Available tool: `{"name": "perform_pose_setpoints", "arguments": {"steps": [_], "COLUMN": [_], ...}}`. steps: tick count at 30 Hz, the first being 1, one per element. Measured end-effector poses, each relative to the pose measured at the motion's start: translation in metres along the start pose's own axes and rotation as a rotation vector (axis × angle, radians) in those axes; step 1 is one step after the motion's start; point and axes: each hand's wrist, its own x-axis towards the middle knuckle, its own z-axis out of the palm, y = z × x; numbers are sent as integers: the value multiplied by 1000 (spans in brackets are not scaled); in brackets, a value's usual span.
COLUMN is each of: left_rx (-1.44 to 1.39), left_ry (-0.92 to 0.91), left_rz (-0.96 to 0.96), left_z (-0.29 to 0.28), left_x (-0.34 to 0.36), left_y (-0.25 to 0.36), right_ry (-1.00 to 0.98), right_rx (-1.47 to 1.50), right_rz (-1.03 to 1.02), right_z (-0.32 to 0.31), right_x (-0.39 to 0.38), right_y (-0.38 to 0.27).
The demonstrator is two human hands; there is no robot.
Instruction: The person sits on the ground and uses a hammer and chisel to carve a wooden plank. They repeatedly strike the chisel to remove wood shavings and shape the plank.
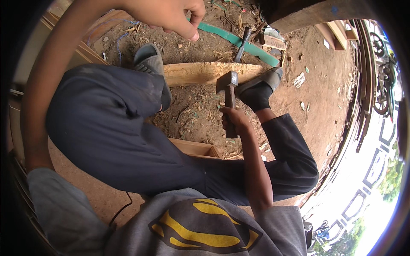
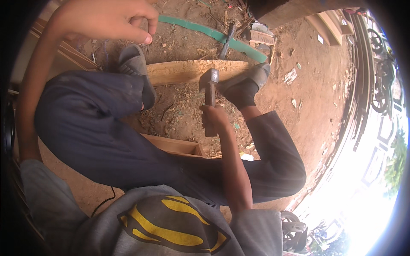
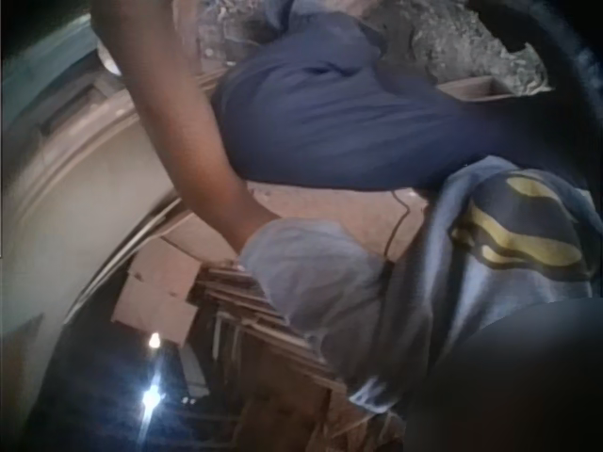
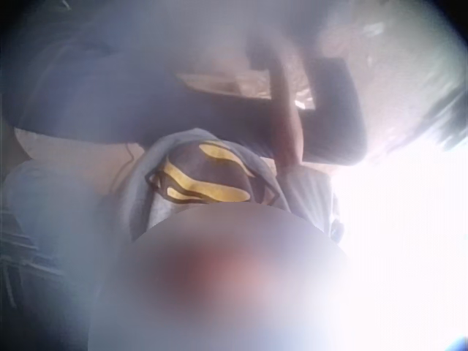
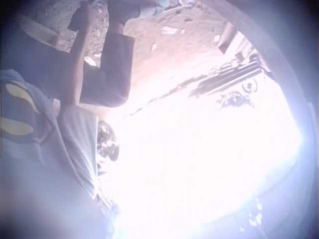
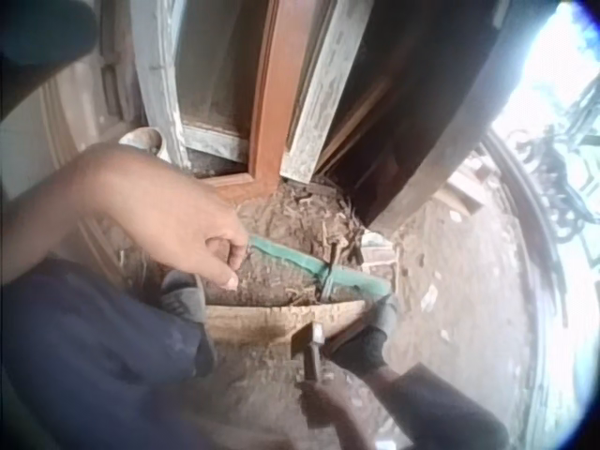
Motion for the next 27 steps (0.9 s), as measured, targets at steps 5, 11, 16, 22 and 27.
{"name": "perform_pose_setpoints", "arguments": {"steps": [5,11,16,22,27], "left_rx": [-12,-17,11,92,66], "left_ry": [86,-13,31,47,137], "left_rz": [89,-67,-66,-291,-15], "left_z": [9,10,12,12,26], "left_x": [-18,-4,-2,-7,-27], "left_y": [-16,-12,-15,14,-7], "right_ry": [36,143,161,79,-32], "right_rx": [-13,-5,270,-31,27], "right_rz": [-22,-499,-744,-148,-59], "right_z": [-1,2,24,12,4], "right_x": [-16,-99,-99,22,-21], "right_y": [-11,-121,-149,-9,-31]}}
